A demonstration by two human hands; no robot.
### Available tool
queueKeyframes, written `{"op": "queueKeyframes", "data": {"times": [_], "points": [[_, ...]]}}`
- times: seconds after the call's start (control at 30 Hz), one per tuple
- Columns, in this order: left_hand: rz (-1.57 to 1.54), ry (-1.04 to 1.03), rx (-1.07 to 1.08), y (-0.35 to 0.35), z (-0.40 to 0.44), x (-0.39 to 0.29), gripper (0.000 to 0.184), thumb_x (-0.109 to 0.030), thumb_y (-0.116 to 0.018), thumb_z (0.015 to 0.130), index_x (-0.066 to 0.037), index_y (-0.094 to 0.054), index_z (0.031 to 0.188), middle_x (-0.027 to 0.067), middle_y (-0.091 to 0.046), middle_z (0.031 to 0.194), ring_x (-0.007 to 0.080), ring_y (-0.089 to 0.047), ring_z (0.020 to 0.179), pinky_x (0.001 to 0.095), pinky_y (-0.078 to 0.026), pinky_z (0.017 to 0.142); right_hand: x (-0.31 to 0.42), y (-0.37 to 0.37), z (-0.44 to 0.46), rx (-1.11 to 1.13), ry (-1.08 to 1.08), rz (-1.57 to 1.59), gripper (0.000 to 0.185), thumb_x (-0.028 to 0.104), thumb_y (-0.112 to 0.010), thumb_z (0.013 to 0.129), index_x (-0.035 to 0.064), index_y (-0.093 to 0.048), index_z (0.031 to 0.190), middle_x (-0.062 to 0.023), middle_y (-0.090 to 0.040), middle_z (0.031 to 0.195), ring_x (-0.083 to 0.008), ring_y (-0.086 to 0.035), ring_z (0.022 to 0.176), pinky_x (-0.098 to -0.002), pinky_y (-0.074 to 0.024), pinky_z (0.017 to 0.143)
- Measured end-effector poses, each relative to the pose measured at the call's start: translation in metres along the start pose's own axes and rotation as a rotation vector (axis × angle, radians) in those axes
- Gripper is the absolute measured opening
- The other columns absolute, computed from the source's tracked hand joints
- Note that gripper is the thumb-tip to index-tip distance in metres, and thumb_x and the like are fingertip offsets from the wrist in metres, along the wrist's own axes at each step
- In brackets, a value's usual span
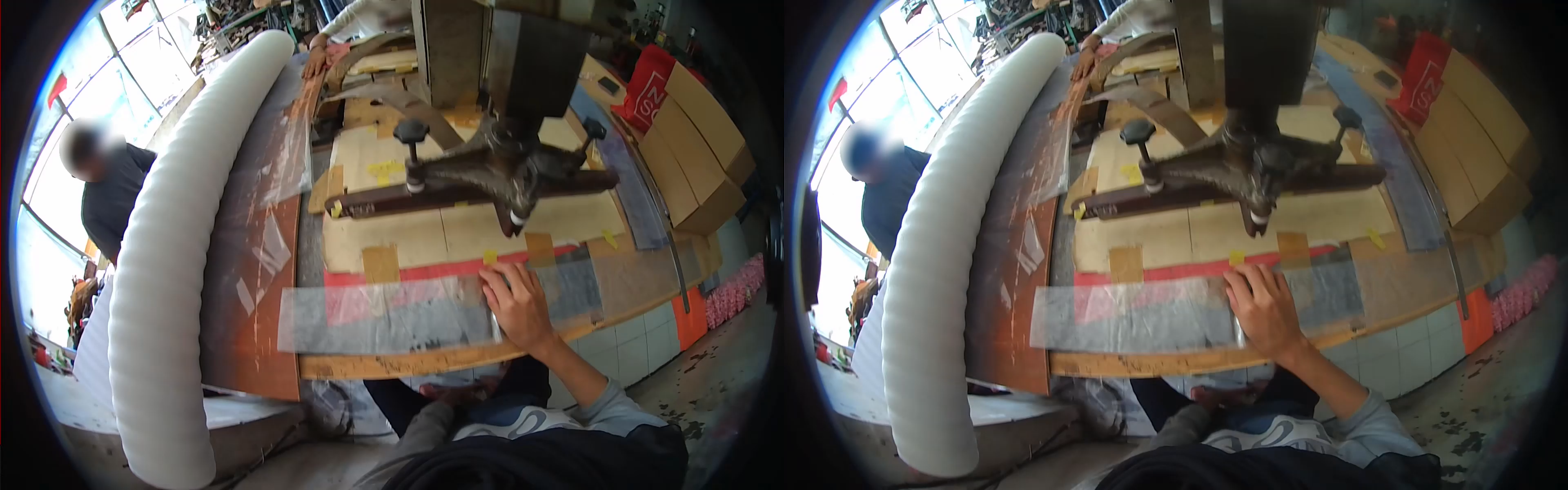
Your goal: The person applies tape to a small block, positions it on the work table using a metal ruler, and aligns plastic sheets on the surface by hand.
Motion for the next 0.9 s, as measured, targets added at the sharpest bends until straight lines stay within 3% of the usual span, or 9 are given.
{"op": "queueKeyframes", "data": {"times": [0.37,0.67,0.9], "points": [[-0.064,0.063,-0.027,0.048,0.071,0.053,0.03,-0.024,-0.06,0.084,-0.009,-0.051,0.108,0.0108,-0.059,0.085,0.0265,-0.06,0.078,0.0358,-0.048,0.07,0.0,0.003,0.01,0.097,-0.059,0.01,0.028,0.007,-0.068,0.075,0.004,-0.062,0.101,-0.0079,-0.058,0.103,-0.0257,-0.056,0.093,-0.0383,-0.0433,0.079],[-0.102,0.072,0.012,0.07,0.09,0.06,0.036,-0.026,-0.058,0.086,-0.01,-0.048,0.116,0.0137,-0.059,0.091,0.0296,-0.06,0.084,0.0382,-0.048,0.074,-0.001,0.003,0.013,0.151,-0.039,0.011,0.023,0.007,-0.068,0.076,0.0033,-0.064,0.098,-0.0069,-0.058,0.101,-0.0239,-0.056,0.094,-0.0378,-0.0429,0.08],[-0.091,0.081,0.027,0.07,0.089,0.051,0.04,-0.027,-0.056,0.087,-0.01,-0.046,0.123,0.016,-0.06,0.096,0.032,-0.059,0.089,0.04,-0.048,0.076,0.0,0.006,0.015,0.118,-0.045,0.029,0.031,0.007,-0.068,0.076,0.0027,-0.064,0.106,-0.0063,-0.06,0.106,-0.0225,-0.057,0.094,-0.0364,-0.0432,0.079]]}}
Point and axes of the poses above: each hand's wrist, its own z-axis towards the middle knuckle, its own y-axis out of the back of the hand, x = y × z, the point moved 3 cm from there along z, towards the middle knuckle
